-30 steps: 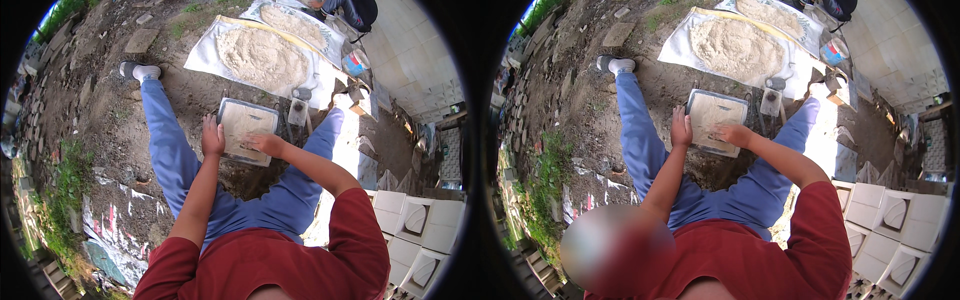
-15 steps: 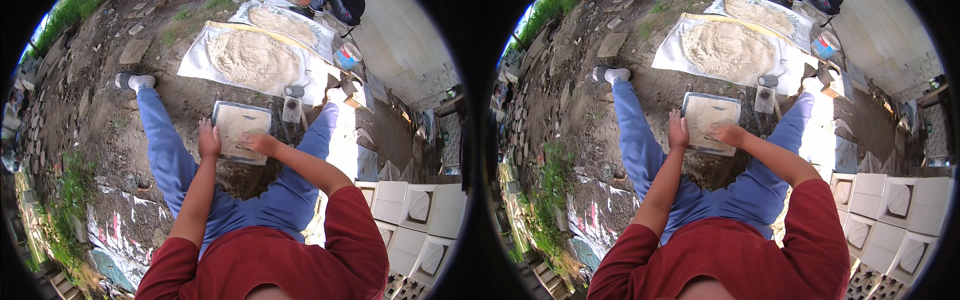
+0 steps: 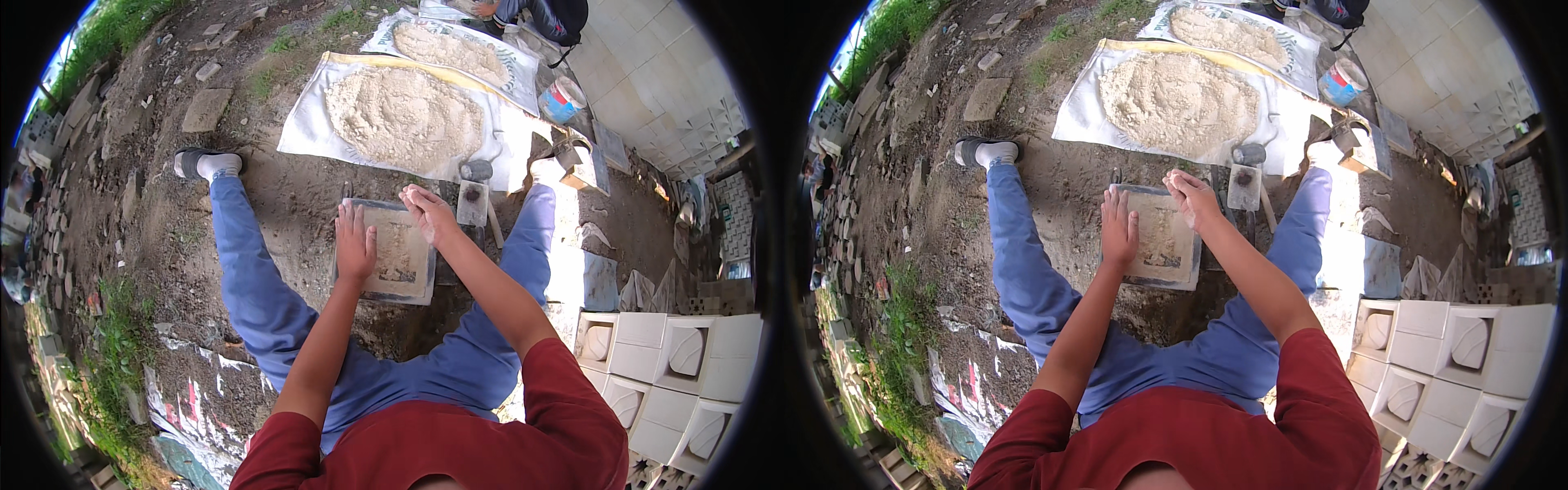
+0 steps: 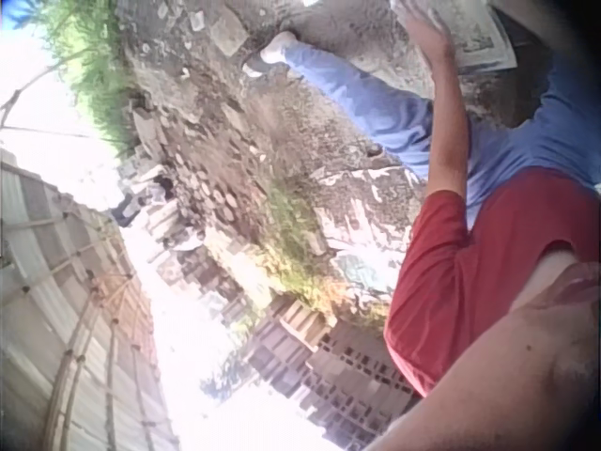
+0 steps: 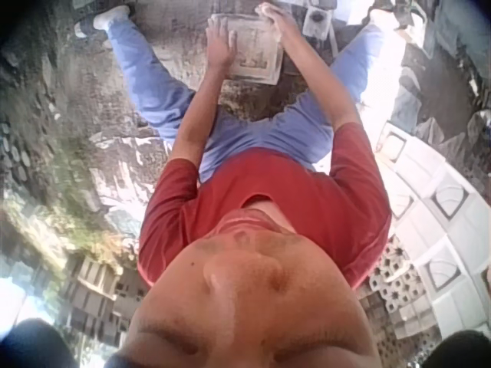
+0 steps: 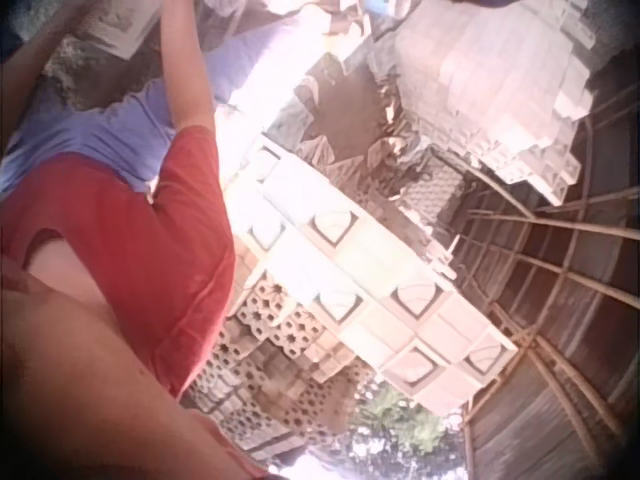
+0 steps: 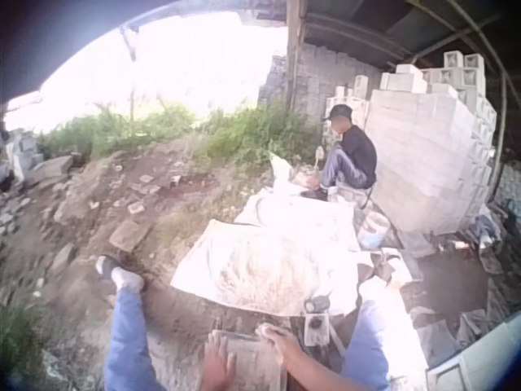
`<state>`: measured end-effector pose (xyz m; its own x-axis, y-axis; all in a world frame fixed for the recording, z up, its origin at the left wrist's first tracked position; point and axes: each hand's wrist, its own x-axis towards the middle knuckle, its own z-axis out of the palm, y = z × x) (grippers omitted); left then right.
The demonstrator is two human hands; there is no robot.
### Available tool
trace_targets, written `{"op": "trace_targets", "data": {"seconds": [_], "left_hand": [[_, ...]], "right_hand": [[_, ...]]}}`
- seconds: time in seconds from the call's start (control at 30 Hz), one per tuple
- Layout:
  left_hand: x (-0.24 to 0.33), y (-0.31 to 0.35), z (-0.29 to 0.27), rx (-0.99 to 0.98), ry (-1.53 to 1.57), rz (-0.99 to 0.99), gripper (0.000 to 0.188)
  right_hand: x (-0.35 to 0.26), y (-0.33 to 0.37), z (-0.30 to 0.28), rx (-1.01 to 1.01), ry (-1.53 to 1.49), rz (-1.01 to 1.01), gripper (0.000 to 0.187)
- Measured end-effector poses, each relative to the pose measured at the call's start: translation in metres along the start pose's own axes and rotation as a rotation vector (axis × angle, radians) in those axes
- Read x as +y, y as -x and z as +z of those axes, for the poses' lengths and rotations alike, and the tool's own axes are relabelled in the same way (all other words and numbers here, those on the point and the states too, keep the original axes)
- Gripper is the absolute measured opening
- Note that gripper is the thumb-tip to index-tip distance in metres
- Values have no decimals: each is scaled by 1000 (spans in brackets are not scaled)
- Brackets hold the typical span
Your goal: The person fills a small square tray with a dry construction mixture using a trowel and levels it by hand.
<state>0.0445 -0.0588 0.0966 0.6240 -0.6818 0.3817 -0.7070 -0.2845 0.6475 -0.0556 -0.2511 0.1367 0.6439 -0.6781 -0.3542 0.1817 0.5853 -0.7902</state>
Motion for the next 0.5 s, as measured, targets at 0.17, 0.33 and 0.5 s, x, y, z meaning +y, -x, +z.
{"op": "trace_targets", "data": {"seconds": [0.17,0.33,0.5], "left_hand": [[5,-4,3,-151,-251,40,66],[25,-20,11,-235,-233,7,68],[16,-21,2,-278,-248,-54,69]], "right_hand": [[-8,-109,0,156,-414,96,19],[-49,-229,-31,331,-407,123,28],[-48,-251,2,181,-211,102,85]]}}
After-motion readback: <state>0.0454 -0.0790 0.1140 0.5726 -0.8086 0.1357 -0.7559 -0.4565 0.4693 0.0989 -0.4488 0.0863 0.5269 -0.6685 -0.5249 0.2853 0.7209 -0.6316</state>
